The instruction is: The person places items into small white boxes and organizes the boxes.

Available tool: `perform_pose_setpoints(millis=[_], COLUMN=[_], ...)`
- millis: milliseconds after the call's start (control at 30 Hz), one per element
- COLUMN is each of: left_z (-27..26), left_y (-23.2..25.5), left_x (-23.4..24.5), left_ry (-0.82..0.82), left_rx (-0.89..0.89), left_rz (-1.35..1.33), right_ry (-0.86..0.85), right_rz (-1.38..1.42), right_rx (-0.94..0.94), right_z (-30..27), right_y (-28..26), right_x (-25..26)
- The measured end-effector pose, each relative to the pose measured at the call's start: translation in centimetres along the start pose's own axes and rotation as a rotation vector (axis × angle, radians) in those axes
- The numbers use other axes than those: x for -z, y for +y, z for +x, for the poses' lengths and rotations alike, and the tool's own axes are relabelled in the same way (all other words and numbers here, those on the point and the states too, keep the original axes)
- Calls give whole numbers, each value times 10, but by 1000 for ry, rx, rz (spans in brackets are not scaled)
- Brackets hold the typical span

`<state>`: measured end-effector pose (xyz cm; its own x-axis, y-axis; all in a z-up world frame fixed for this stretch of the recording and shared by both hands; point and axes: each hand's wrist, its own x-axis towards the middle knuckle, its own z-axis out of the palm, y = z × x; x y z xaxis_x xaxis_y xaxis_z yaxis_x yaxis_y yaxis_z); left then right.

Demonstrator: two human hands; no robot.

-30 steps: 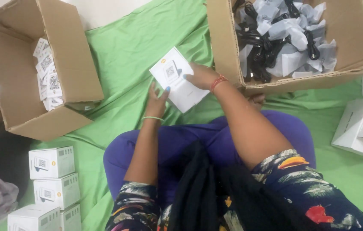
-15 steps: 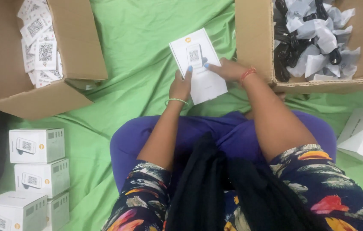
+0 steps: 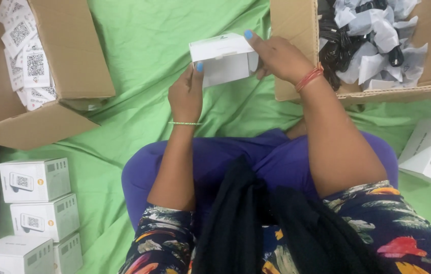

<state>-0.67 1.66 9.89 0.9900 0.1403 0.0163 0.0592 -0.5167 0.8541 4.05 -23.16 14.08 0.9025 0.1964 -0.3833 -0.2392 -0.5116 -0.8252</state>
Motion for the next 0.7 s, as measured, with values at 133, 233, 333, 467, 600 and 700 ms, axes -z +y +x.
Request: perform_pose_setpoints(millis=[133,233,333,467,600,700], left_z=[-5,0,1,2,2,2], left_y=[10,-6,-1,-18,1,-3], left_x=[9,7,9,5,10,5], left_ry=[62,25,54,119,57,40], left_rx=[-51,102,-57,-250,-155,-173], left_rz=[49,-62,112,68,116,86], right_ry=[49,39,0,-27,59,129], right_rz=[-82,-110,-130,-120,-305,-405], right_rx=[1,1,49,129,191,211], right_z=[-4,-5,-3,-2,3,6], right_y=[-11,-14,-7,-2,8,17], right_x=[1,-1,-5,-8,-5,-4])
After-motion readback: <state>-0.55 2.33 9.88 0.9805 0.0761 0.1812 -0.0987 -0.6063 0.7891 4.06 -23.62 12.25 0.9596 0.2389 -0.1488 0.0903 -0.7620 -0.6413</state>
